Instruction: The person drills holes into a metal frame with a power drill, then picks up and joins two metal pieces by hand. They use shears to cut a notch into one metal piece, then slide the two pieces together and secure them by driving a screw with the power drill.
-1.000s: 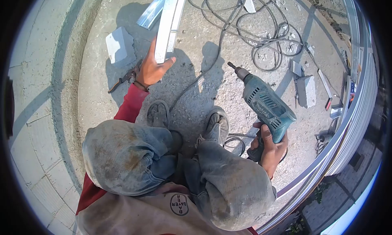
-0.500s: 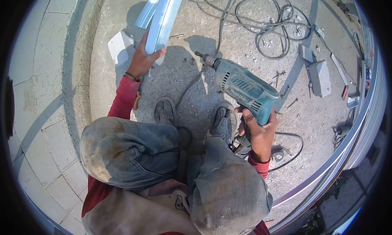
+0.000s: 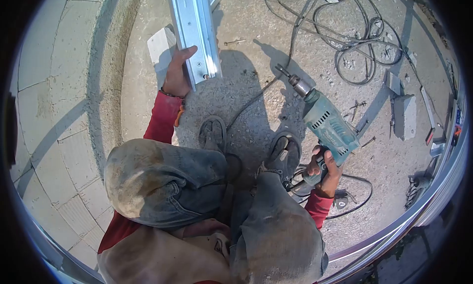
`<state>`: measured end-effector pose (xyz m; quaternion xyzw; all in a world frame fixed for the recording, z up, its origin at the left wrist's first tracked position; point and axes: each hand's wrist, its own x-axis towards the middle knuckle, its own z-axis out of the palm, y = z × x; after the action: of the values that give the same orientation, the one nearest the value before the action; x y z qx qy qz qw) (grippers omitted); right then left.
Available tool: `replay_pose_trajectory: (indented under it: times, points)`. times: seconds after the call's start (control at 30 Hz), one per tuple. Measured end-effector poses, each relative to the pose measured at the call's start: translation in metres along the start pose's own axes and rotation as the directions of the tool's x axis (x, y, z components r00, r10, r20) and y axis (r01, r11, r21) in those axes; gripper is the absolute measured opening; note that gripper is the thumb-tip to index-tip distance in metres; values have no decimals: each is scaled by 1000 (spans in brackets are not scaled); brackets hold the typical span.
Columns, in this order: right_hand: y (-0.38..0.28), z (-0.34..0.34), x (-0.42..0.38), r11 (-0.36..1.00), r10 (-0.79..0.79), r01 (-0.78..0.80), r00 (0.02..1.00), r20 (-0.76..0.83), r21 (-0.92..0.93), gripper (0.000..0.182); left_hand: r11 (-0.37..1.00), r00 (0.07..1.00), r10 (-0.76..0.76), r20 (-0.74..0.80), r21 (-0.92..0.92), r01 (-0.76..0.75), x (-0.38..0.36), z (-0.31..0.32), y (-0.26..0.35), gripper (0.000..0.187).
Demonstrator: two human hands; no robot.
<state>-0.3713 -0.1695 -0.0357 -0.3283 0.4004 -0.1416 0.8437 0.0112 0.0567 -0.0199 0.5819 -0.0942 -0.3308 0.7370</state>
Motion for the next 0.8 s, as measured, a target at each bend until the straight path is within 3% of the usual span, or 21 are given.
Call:
replay_pose_trajectory:
  times: [0.07,0.2,0.3,0.37,0.4,0.47,0.5,0.63,0.67,0.73,0.8]
  points:
    - [-36,46,-20,945,-114,116,993,26,-307,47,992,999,7,-41,124,-1,-1,5,10,49]
    - [-47,97,-30,925,-126,152,987,96,-349,38,975,995,8,-98,224,14,9,11,6,54]
    - [-42,118,-23,931,-73,119,987,142,-346,41,986,988,0,-155,167,26,12,-4,-4,52]
    - [-37,126,-22,920,-53,105,988,144,-379,40,997,976,79,-203,29,-75,8,-11,-10,50]
    - [-36,128,-21,912,-32,86,990,141,-401,39,996,972,88,-218,32,-83,5,-15,-9,50]
    - [-33,135,-15,897,11,52,990,141,-440,37,967,955,243,-169,-31,-252,-1,-27,-5,50]
    - [-31,136,-13,897,20,49,988,151,-439,37,965,935,258,-244,22,-260,-6,-31,6,58]
    - [-31,146,-8,870,41,70,976,213,-488,35,966,875,183,-449,-82,-244,-5,-84,38,59]
    - [-32,152,-6,862,44,81,971,233,-500,35,964,869,191,-456,-79,-253,-3,-101,36,59]
    - [-30,164,-2,864,40,95,966,255,-494,36,931,899,142,-415,-253,-264,-2,-130,30,56]
    - [-27,174,2,868,34,103,964,265,-486,37,941,867,162,-472,-191,-280,-9,-130,19,54]
